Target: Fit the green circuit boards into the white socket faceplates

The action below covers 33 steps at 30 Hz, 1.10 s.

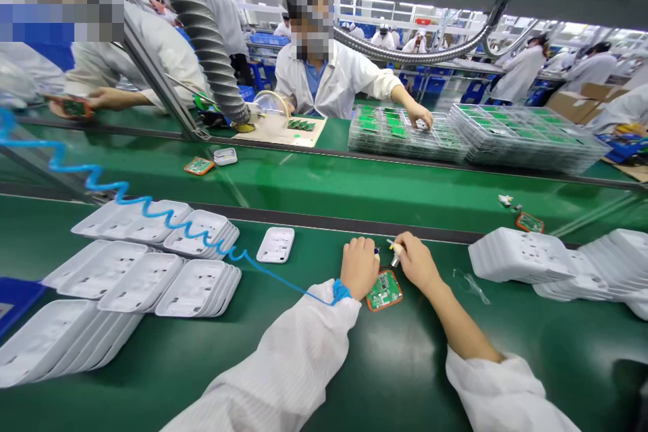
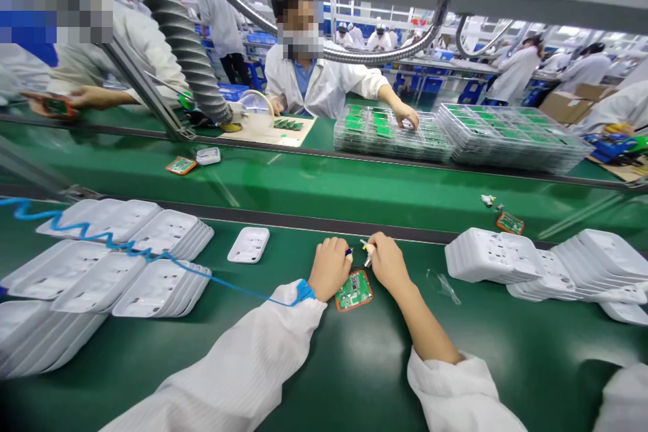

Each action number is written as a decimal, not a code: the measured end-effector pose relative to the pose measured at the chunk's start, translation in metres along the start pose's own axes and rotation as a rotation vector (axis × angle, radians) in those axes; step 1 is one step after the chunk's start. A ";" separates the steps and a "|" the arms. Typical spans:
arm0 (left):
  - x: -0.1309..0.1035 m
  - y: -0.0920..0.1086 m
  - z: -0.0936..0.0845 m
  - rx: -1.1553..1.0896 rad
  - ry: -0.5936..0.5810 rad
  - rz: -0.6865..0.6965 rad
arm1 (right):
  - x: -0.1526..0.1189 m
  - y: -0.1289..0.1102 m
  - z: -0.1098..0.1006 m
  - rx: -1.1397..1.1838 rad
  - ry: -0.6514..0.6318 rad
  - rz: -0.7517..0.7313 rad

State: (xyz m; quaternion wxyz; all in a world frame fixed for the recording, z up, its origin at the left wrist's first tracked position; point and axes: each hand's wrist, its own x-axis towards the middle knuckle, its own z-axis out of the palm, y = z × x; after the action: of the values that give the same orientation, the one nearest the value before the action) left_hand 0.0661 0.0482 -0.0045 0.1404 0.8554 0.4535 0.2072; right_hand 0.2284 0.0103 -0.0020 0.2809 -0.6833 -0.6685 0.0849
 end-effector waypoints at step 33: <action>-0.056 0.000 -0.032 -0.558 -0.014 -0.030 | -0.048 -0.054 -0.014 0.108 -0.129 -0.258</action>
State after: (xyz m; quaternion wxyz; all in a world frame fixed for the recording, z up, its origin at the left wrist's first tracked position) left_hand 0.0229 0.0034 0.0105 0.3768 0.7781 0.3906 0.3162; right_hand 0.1841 -0.0425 0.0242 0.2823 -0.5688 -0.7619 0.1275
